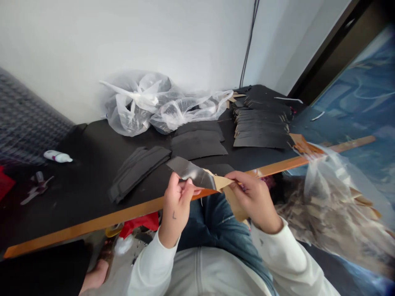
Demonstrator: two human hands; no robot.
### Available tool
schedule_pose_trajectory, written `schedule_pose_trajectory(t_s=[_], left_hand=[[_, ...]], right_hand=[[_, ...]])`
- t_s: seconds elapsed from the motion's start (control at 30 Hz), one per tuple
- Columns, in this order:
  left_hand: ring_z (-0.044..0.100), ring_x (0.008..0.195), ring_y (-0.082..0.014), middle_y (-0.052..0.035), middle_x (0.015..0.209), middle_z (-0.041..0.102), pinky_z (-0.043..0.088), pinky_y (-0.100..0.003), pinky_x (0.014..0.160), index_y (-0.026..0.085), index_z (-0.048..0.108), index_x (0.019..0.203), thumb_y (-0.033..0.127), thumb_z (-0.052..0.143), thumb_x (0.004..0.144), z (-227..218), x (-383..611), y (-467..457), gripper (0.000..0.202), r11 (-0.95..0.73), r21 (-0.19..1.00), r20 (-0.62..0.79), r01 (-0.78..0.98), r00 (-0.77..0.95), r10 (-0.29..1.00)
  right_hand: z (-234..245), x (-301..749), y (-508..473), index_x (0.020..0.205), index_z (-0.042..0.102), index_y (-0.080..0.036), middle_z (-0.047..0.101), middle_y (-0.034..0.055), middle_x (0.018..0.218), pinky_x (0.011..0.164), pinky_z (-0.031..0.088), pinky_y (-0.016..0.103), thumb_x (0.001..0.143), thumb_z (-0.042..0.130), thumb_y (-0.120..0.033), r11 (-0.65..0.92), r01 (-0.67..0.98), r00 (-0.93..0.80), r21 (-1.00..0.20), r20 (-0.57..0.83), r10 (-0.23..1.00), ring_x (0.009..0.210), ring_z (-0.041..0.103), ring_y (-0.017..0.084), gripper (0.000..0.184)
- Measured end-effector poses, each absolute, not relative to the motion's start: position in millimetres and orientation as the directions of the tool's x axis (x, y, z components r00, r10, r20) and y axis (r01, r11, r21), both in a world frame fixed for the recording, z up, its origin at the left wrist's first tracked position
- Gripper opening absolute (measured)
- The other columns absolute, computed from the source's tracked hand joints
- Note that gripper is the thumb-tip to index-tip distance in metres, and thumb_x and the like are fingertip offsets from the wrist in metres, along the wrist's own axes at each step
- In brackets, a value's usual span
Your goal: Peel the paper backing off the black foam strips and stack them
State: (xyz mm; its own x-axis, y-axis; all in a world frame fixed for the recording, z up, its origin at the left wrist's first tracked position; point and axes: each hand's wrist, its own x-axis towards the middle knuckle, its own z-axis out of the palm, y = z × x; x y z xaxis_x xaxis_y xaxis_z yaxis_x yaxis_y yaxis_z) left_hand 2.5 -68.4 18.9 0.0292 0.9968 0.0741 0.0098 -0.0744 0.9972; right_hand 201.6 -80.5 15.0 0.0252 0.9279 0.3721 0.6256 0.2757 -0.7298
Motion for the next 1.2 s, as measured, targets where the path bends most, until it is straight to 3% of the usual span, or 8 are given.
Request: schedule_pose_trajectory(t_s=[0.27,0.47,0.67,0.73,0.8,0.93,1.1,1.2], left_hand=[[0.076,0.070,-0.0216,0.0024,0.066,0.066,0.061,-0.027,0.063,0.018,0.053,0.111,0.041,0.063,0.087,25,-11,-59,0.035,0.051,0.998,-0.046,-0.035,0.126,0.991],[0.077,0.074,-0.0229,-0.0032,0.066,0.071,0.063,-0.032,0.068,0.016,0.053,0.102,0.042,0.061,0.089,27,-18,-59,0.030,0.092,0.995,-0.084,-0.044,0.164,0.983],[0.074,0.067,-0.0188,0.0036,0.066,0.064,0.061,-0.026,0.059,0.016,0.057,0.107,0.040,0.065,0.084,24,-27,-61,0.034,0.045,0.999,-0.045,-0.025,-0.001,0.999],[0.072,0.065,-0.0174,0.0044,0.067,0.063,0.060,-0.024,0.057,0.017,0.058,0.112,0.039,0.068,0.082,25,-28,-62,0.039,0.020,0.999,-0.021,-0.031,-0.043,0.999],[0.071,0.064,-0.0164,0.0036,0.068,0.064,0.059,-0.023,0.058,0.017,0.059,0.112,0.038,0.069,0.081,27,-25,-64,0.039,0.017,0.999,-0.018,-0.032,-0.028,0.999],[0.071,0.067,-0.0154,0.0009,0.075,0.070,0.061,-0.026,0.068,0.018,0.060,0.116,0.036,0.068,0.084,28,-15,-69,0.037,0.003,0.999,-0.001,-0.043,0.055,0.998],[0.071,0.072,-0.0143,-0.0006,0.082,0.072,0.061,-0.026,0.073,0.020,0.059,0.119,0.035,0.061,0.092,22,-10,-75,0.031,-0.013,0.999,0.019,-0.048,0.117,0.993],[0.071,0.073,-0.0137,-0.0003,0.082,0.070,0.061,-0.026,0.074,0.019,0.060,0.112,0.035,0.060,0.092,20,-10,-77,0.026,-0.006,0.999,0.013,-0.050,0.131,0.991]], right_hand=[[19,208,-77,0.076,0.063,-0.023,0.060,-0.0018,0.066,0.058,0.034,0.026,0.090,0.054,-0.038,0.242,0.475,0.079,-0.846,0.315,0.946,0.062,0.051,0.015,0.022],[7,202,-69,0.066,0.055,-0.021,0.051,-0.0024,0.056,0.051,0.031,0.025,0.087,0.055,-0.050,0.144,-0.010,0.188,-0.989,0.140,0.972,0.053,0.043,0.013,0.036],[5,214,-57,0.062,0.054,-0.022,0.051,-0.0027,0.057,0.048,0.044,0.028,0.073,0.056,-0.054,0.280,-0.413,0.503,-0.866,0.039,0.863,0.050,0.053,0.015,0.034],[11,217,-60,0.060,0.054,-0.022,0.054,-0.0015,0.059,0.049,0.047,0.031,0.072,0.052,-0.067,0.307,-0.349,0.580,-0.885,0.054,0.813,0.050,0.057,0.016,0.047],[18,213,-67,0.059,0.054,-0.021,0.061,0.0004,0.065,0.052,0.048,0.029,0.073,0.058,-0.067,0.261,-0.117,0.577,-0.958,0.148,0.803,0.055,0.061,0.016,0.049],[28,187,-84,0.068,0.049,-0.023,0.075,0.0028,0.091,0.057,0.048,0.025,0.080,0.071,-0.032,0.261,0.387,0.341,-0.884,0.400,0.851,0.062,0.064,0.013,0.026],[27,166,-84,0.075,0.044,-0.025,0.077,0.0037,0.104,0.056,0.048,0.024,0.084,0.070,-0.031,0.345,0.486,0.162,-0.803,0.471,0.867,0.065,0.069,0.013,0.028],[24,164,-80,0.073,0.043,-0.025,0.078,0.0022,0.095,0.061,0.050,0.025,0.084,0.071,-0.034,0.361,0.472,0.129,-0.804,0.468,0.874,0.073,0.072,0.016,0.032]])
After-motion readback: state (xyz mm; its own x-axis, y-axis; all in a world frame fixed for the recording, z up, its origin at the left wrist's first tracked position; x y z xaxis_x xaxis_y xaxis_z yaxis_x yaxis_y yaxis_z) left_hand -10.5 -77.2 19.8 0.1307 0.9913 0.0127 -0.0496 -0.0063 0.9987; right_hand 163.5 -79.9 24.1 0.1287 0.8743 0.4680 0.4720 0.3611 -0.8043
